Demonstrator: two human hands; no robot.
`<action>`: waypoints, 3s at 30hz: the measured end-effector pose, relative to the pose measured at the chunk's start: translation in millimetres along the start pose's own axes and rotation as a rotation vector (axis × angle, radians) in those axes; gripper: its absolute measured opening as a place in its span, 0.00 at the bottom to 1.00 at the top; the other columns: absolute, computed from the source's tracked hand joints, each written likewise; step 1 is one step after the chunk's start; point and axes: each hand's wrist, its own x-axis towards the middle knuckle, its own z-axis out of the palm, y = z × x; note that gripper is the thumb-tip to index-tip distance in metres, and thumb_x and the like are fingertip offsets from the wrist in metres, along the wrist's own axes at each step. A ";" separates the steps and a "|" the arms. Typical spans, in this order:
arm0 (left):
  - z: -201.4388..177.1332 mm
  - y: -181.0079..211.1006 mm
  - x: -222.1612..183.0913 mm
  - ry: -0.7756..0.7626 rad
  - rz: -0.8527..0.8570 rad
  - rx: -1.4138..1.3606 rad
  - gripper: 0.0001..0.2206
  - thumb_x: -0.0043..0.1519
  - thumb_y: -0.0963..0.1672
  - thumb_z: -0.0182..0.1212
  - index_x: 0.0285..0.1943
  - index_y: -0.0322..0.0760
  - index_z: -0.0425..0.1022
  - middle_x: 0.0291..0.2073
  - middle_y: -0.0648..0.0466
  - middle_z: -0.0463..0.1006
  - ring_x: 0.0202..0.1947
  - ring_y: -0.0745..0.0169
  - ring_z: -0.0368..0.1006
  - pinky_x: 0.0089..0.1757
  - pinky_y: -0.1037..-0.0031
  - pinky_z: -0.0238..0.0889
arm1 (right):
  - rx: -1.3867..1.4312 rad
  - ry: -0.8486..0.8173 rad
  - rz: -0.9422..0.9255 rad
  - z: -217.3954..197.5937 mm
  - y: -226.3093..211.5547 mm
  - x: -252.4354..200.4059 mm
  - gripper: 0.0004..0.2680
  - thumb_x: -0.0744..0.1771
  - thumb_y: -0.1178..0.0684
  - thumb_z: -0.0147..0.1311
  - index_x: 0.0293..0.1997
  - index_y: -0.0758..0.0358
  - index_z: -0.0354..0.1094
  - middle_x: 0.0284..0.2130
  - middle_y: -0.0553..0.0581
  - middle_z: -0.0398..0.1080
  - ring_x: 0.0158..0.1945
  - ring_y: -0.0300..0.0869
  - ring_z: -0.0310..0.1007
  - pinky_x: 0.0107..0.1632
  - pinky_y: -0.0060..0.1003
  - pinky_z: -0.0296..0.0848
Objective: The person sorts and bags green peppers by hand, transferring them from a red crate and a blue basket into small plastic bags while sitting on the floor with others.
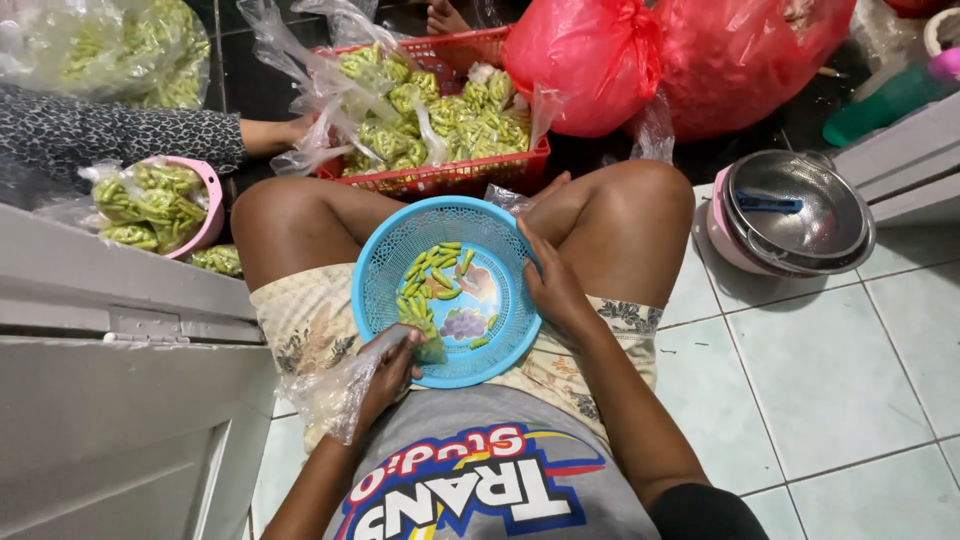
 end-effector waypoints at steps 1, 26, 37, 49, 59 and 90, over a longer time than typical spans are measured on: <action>0.1 -2.2 2.3 0.002 0.028 0.041 0.11 0.69 0.49 0.57 0.41 0.42 0.82 0.13 0.44 0.77 0.05 0.67 0.60 0.09 0.81 0.51 | 0.020 0.005 0.002 0.1 0.0 1.1 0.24 0.70 0.63 0.39 0.79 0.53 0.46 0.69 0.74 0.56 0.72 0.70 0.52 0.70 0.67 0.54; -7.8 88.9 70.7 -0.030 -0.071 0.108 0.11 0.65 0.46 0.56 0.41 0.38 0.84 0.19 0.52 0.80 0.21 0.66 0.79 0.21 0.76 0.63 | -0.013 0.104 -0.024 13.9 51.8 119.3 0.23 0.68 0.62 0.42 0.76 0.65 0.47 0.72 0.65 0.55 0.75 0.52 0.54 0.71 0.42 0.55; -57.5 102.2 81.4 -0.159 0.105 0.208 0.12 0.56 0.48 0.65 0.44 0.45 0.90 0.05 0.59 0.78 0.16 0.63 0.82 0.70 0.49 0.00 | -0.362 0.050 -0.077 -0.2 7.4 148.6 0.22 0.69 0.54 0.53 0.72 0.64 0.54 0.72 0.67 0.51 0.72 0.59 0.57 0.67 0.49 0.61; -45.3 103.0 95.0 -0.349 0.014 -0.048 0.22 0.53 0.40 0.69 0.59 0.37 0.79 0.18 0.59 0.78 0.18 0.72 0.72 0.30 0.81 0.67 | 0.131 -0.816 -0.169 20.2 -132.8 151.1 0.27 0.66 0.57 0.59 0.74 0.63 0.50 0.71 0.60 0.59 0.71 0.53 0.63 0.69 0.47 0.63; -49.7 115.7 120.6 -0.259 0.248 -0.091 0.51 0.34 0.43 0.84 0.72 0.41 0.62 0.76 0.36 0.52 0.36 0.53 0.87 0.31 0.72 0.82 | -0.006 -0.773 -0.210 31.0 -127.1 200.3 0.22 0.62 0.62 0.59 0.64 0.51 0.64 0.70 0.54 0.62 0.69 0.49 0.66 0.72 0.52 0.53; -20.8 110.7 122.1 -0.275 -0.022 -0.528 0.09 0.68 0.37 0.47 0.53 0.32 0.72 0.13 0.60 0.63 0.13 0.74 0.54 0.21 0.80 0.47 | -0.529 0.060 -0.123 -43.5 25.5 310.5 0.14 0.62 0.69 0.54 0.51 0.69 0.71 0.42 0.60 0.75 0.34 0.45 0.71 0.39 0.39 0.72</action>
